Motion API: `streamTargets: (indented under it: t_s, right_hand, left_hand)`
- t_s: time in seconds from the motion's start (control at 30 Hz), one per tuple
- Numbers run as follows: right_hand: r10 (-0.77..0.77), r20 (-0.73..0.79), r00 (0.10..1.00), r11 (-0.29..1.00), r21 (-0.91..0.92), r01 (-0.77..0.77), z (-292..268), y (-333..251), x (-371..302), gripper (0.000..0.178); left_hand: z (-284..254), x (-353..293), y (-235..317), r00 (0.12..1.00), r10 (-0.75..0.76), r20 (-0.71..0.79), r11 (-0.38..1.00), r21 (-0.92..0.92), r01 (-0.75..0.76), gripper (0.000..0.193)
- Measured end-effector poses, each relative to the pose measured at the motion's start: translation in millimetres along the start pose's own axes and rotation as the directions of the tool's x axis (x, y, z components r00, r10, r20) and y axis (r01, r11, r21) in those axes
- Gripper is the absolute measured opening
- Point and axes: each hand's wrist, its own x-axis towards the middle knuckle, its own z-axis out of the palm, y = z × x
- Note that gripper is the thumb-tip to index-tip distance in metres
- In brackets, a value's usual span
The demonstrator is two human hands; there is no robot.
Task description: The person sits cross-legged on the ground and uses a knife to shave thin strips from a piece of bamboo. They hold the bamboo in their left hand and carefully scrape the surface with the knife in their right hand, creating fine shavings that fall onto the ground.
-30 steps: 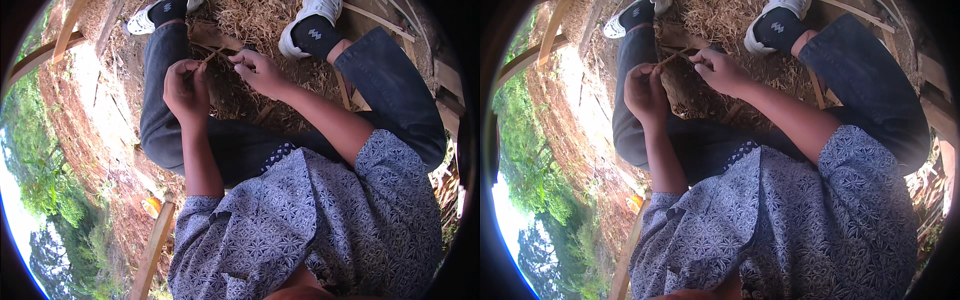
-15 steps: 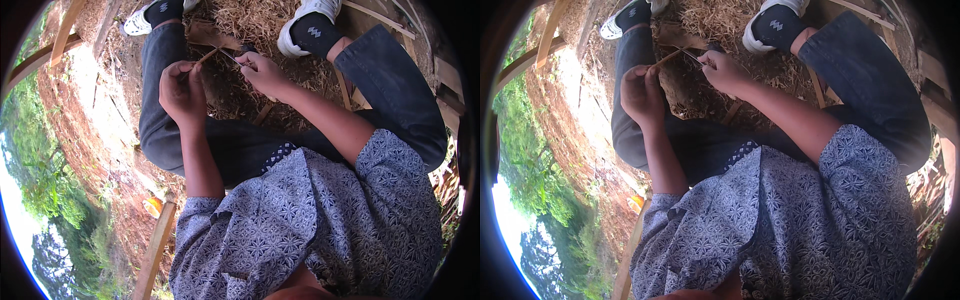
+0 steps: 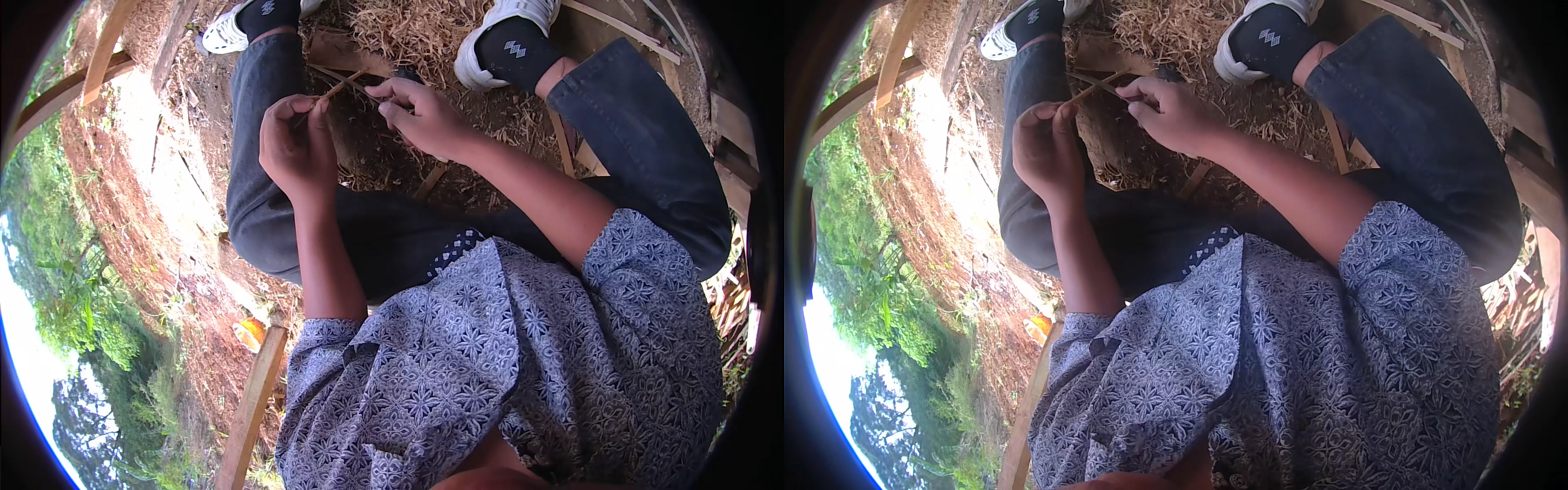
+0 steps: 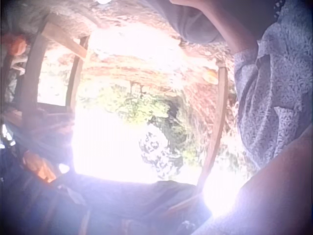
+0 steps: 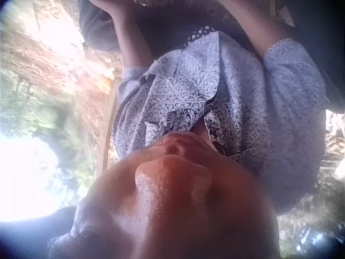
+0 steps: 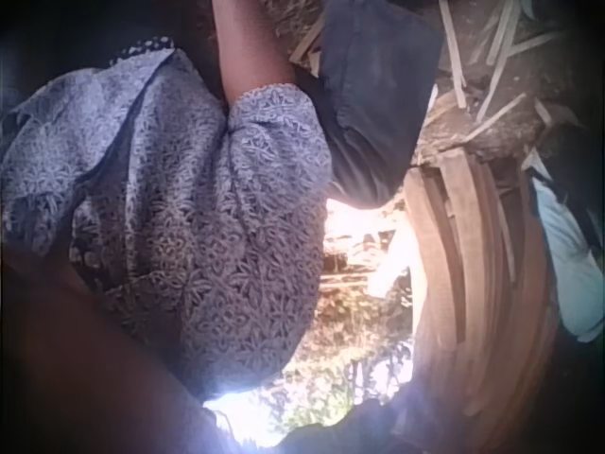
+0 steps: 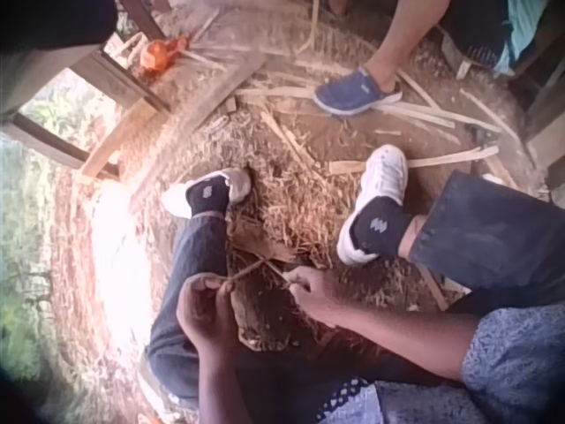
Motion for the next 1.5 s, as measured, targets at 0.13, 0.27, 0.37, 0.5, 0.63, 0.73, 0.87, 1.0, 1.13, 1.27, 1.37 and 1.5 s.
streamTargets:
  t_s: [0.13, 0.27, 0.37, 0.5, 0.63, 0.73, 0.87, 1.0, 1.13, 1.27, 1.37, 1.5]
  right_hand:
    - [0.319, -0.16, 0.934, 0.898, -0.264, -0.352, -11, 28, -4, 0.034]
    - [0.042, -0.013, 0.999, 0.998, -0.039, -0.042, 3, -9, -4, 0.034]
    - [0.027, 0.059, 0.998, 0.994, 0.104, -0.033, 6, -8, -6, 0.035]
    - [0.285, -0.085, 0.955, 0.95, -0.112, -0.293, -8, 23, 0, 0.035]
    - [0.064, -0.034, 0.997, 0.998, -0.022, -0.065, 10, -16, -4, 0.035]
    - [-0.019, -0.024, 1.0, 1.0, -0.023, 0.018, 9, -7, -3, 0.034]
    - [0.468, -0.153, 0.871, 0.847, -0.205, -0.491, -18, 34, -5, 0.036]
    - [0.301, -0.058, 0.952, 0.948, -0.09, -0.305, -3, 14, -4, 0.037]
    - [0.184, 0.082, 0.98, 0.978, 0.089, -0.191, 3, -18, -7, 0.037]
    - [0.397, -0.064, 0.916, 0.91, -0.105, -0.401, -8, 12, -2, 0.037]
    - [0.392, -0.028, 0.919, 0.909, -0.143, -0.392, -5, 12, -7, 0.038]
    - [0.005, 0.09, 0.996, 0.999, -0.037, -0.002, 8, -13, -7, 0.038]
  left_hand:
    - [1, 0, -3, 1.0, -0.019, -0.018, 0.995, -0.103, 0.017, 0.014]
    - [3, -1, -4, 1.0, -0.021, -0.011, 0.998, -0.064, 0.02, 0.014]
    - [0, -1, -3, 0.999, -0.042, -0.026, 0.995, -0.094, 0.039, 0.014]
    - [1, 0, -4, 0.999, -0.042, -0.024, 0.991, -0.125, 0.039, 0.014]
    - [0, -2, -1, 1.0, 0.008, -0.011, 1.0, -0.024, -0.008, 0.014]
    - [-2, 2, 5, 1.0, -0.008, -0.006, 1.0, 0.0, 0.008, 0.013]
    - [-2, -1, 1, 0.998, -0.062, -0.025, 0.991, -0.116, 0.058, 0.012]
    - [-2, -1, 2, 0.999, -0.034, -0.001, 0.998, -0.046, 0.034, 0.013]
    - [-2, -2, -5, 1.0, -0.027, -0.01, 0.991, -0.131, 0.026, 0.014]
    - [0, -1, -1, 1.0, -0.017, 0.013, 0.984, -0.176, 0.019, 0.014]
    - [0, -4, -5, 1.0, -0.012, 0.001, 0.984, -0.178, 0.012, 0.014]
    - [1, 0, -4, 0.998, 0.054, 0.032, 0.992, -0.116, -0.05, 0.014]
